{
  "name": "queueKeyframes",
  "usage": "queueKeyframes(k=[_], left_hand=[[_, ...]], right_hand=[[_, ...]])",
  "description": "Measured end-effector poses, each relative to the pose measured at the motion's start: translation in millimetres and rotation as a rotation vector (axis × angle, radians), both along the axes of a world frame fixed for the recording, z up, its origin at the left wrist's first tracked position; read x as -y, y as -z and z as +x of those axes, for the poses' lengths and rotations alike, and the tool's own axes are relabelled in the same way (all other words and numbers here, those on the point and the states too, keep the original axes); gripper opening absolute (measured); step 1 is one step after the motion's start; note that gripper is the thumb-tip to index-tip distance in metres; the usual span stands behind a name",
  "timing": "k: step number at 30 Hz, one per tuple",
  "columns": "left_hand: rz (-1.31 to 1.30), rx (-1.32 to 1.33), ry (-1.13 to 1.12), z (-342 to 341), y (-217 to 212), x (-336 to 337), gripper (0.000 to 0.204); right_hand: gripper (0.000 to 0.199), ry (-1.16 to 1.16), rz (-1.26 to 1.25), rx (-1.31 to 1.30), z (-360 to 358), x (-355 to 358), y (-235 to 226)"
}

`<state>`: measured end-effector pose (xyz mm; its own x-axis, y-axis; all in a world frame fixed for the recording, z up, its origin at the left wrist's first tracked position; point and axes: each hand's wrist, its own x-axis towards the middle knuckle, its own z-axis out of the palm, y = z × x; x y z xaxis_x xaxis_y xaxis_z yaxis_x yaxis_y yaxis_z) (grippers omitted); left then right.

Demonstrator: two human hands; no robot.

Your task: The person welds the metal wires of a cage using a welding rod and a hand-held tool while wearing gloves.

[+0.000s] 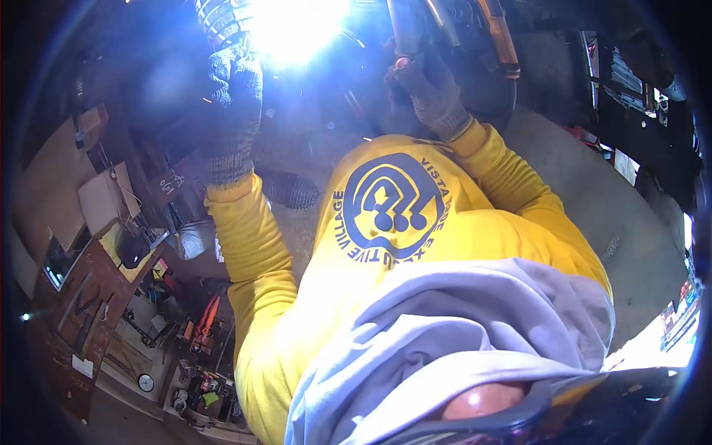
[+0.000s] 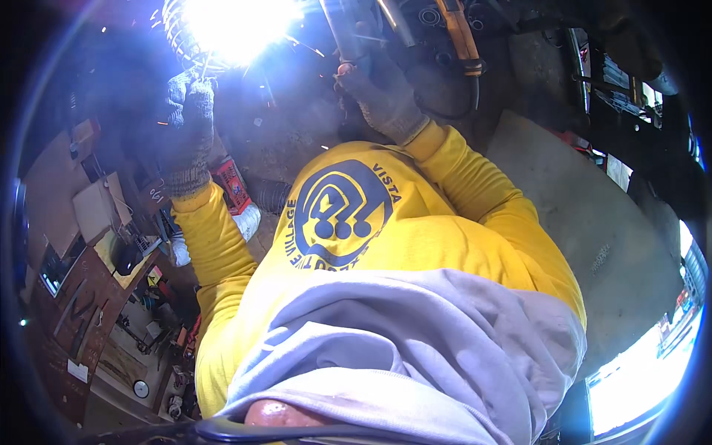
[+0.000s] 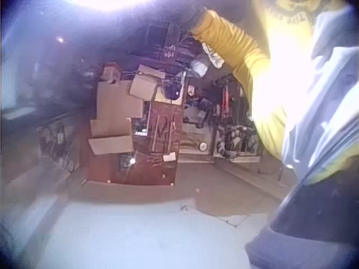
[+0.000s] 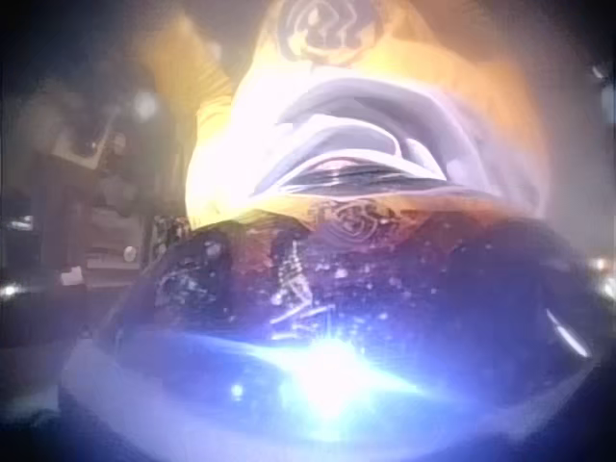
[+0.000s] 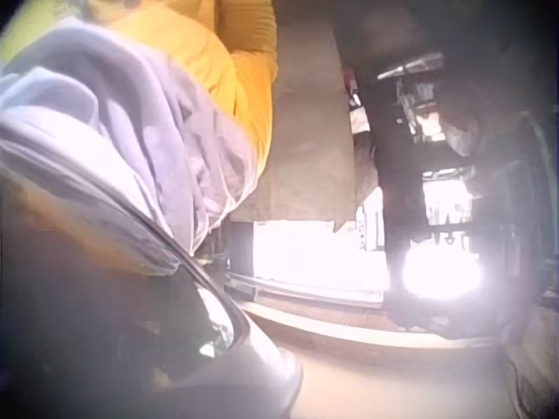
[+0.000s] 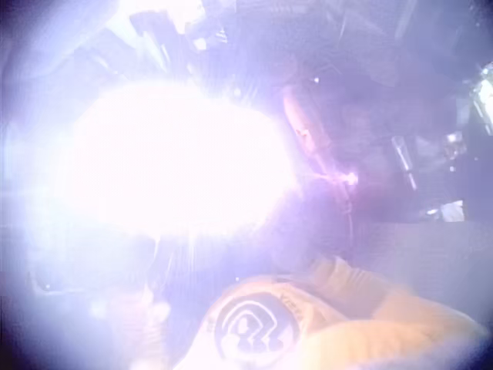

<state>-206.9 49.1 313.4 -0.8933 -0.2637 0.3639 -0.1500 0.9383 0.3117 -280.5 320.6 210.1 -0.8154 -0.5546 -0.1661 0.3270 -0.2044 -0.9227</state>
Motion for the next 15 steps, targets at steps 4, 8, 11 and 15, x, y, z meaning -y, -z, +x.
queueKeyframes(k=[4, 8, 11, 15], left_hand=[[0.111, 0.227, 0.016, 0.1, -1.4, 5.3, 0.019], [0.222, 0.147, -0.077, 0.1, -0.8, -1.9, 0.023], [0.199, 0.174, -0.06, -2.1, -5.8, -2.5, 0.023], [0.186, 0.15, -0.031, -0.8, 0.0, 3.6, 0.023]], right_hand=[[0.044, 0.12, 0.116, -0.23, 4.2, 0.5, 0.1], [0.048, 0.067, 0.056, 0.017, 2.4, -7.8, -2.6], [0.051, 0.089, 0.038, 0.06, 2.6, -4.8, -4.9], [0.053, 0.062, 0.056, 0.147, 7.1, -3.9, -11.0]])
